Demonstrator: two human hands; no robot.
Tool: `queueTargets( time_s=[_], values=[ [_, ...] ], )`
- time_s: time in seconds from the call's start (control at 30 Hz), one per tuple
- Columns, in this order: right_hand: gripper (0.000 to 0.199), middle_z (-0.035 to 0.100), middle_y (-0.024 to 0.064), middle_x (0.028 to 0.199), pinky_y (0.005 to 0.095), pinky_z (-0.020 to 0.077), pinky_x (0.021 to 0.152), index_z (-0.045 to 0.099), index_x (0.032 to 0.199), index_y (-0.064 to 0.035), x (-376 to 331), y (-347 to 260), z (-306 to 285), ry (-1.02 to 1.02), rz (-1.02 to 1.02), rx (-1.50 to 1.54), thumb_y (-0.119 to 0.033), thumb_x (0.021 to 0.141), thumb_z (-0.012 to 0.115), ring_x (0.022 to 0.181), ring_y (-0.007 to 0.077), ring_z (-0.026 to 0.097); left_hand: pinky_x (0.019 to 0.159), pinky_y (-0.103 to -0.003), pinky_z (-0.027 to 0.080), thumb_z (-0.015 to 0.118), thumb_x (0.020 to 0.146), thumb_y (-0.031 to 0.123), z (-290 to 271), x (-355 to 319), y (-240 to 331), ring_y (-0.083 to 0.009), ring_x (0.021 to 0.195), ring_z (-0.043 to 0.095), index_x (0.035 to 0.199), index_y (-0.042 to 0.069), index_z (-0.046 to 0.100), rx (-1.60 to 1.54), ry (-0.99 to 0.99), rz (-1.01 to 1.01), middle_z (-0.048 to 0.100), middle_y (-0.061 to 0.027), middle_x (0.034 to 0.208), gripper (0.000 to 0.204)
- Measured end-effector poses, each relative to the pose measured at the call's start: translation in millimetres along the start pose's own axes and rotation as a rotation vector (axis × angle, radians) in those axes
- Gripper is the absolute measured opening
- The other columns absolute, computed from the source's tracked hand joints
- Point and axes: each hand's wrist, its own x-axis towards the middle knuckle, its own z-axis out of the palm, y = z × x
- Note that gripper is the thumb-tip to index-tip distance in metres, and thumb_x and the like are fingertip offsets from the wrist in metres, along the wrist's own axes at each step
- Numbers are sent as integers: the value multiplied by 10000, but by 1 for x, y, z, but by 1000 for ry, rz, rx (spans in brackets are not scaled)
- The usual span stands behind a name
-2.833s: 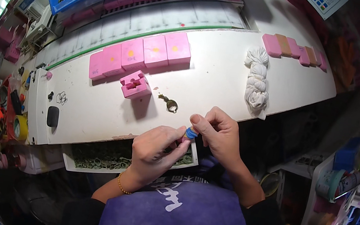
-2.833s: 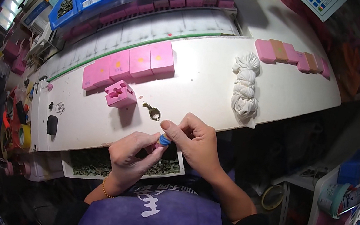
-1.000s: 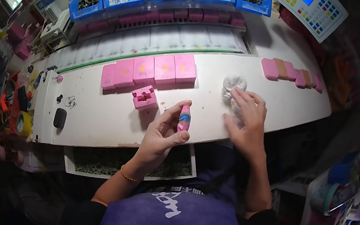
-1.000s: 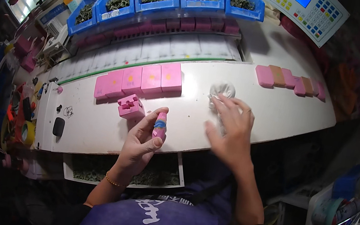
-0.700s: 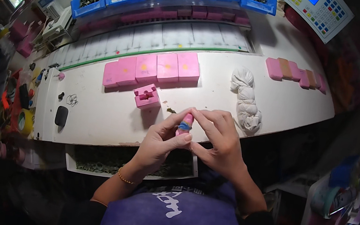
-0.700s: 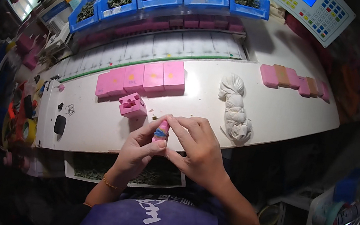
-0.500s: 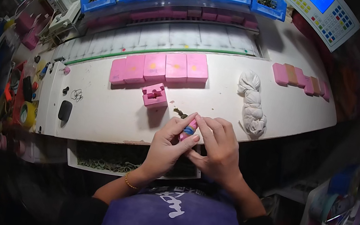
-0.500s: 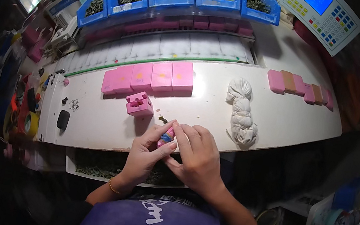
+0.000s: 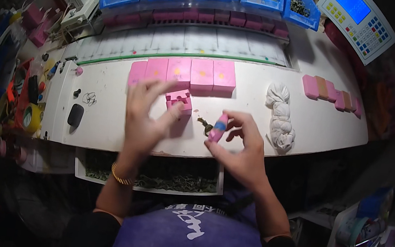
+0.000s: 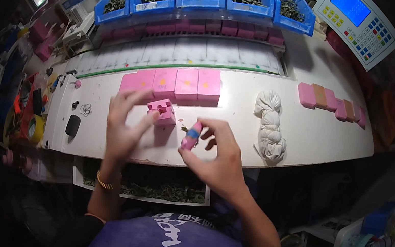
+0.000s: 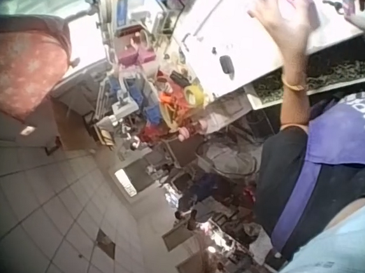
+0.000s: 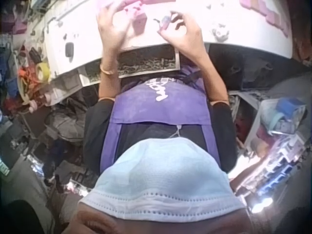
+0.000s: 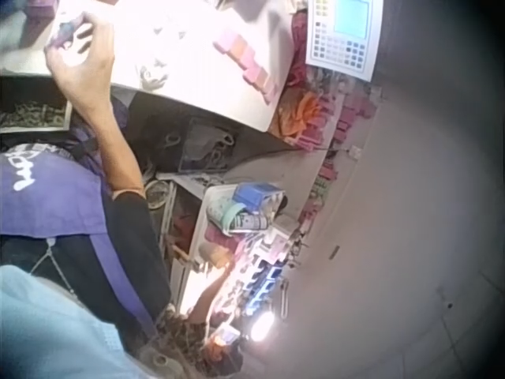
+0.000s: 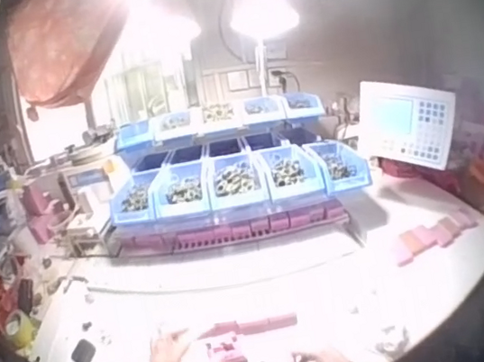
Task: The recorder is assembling small decorative figurines or ornaments by placing parts into molds and cleaning them.
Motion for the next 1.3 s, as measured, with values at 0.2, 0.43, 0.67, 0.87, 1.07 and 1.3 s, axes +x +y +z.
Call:
queueTargets(
  time_s=[0.2, 0.43, 0.67, 0.87, 1.07, 1.3],
  values=[
    [546, 627, 73, 1070, 270, 526, 773, 563, 1222, -7, 58, -21, 51, -121, 164, 574, -218, 806, 847, 909, 118, 619, 719, -315, 513, 767, 853, 185, -2, 7, -45, -134, 792, 639, 1079, 9, 725, -654, -495, -490, 716, -85, 859, 290],
    [517, 592, 81, 1071, 253, 509, 741, 547, 1253, -9, 40, -18, 77, -211, 69, 245, -149, 836, 818, 871, 118, 607, 650, -226, 498, 691, 898, 96, -14, -29, -45, -71, 718, 617, 1129, -3, 727, -631, -394, -607, 694, -23, 773, 254],
    [507, 492, 218, 1246, 425, 481, 954, 564, 1199, 51, 24, -5, 60, -302, 18, -169, -143, 795, 801, 1125, 368, 546, 609, -195, 501, 659, 983, 192, -14, -42, -69, -54, 689, 593, 1268, -6, 664, -984, -450, -809, 671, -3, 875, 347],
    [513, 537, 172, 1249, 408, 445, 1001, 601, 1191, 19, 33, -6, 71, -341, -170, -510, -94, 736, 808, 1187, 353, 497, 639, -203, 507, 659, 983, 186, -10, -49, -65, -62, 728, 604, 1283, -14, 639, -1003, -424, -778, 680, -13, 926, 361],
    [547, 547, 164, 1248, 433, 455, 959, 599, 1173, 27, 43, 2, 68, -395, -347, -620, -146, 705, 824, 1140, 360, 538, 627, -221, 498, 784, 884, 220, -16, -36, -67, -72, 740, 604, 1319, 5, 561, -903, -640, -526, 677, -21, 936, 534],
    [817, 503, 193, 1315, 453, 519, 925, 460, 1362, -14, 35, -19, 61, -470, -23, -191, -292, 714, 873, 1172, 410, 573, 565, -204, 465, 867, 766, 124, -28, -27, -67, -51, 694, 591, 1238, 0, 602, -977, -987, -647, 674, -12, 894, 555]
  ],
)
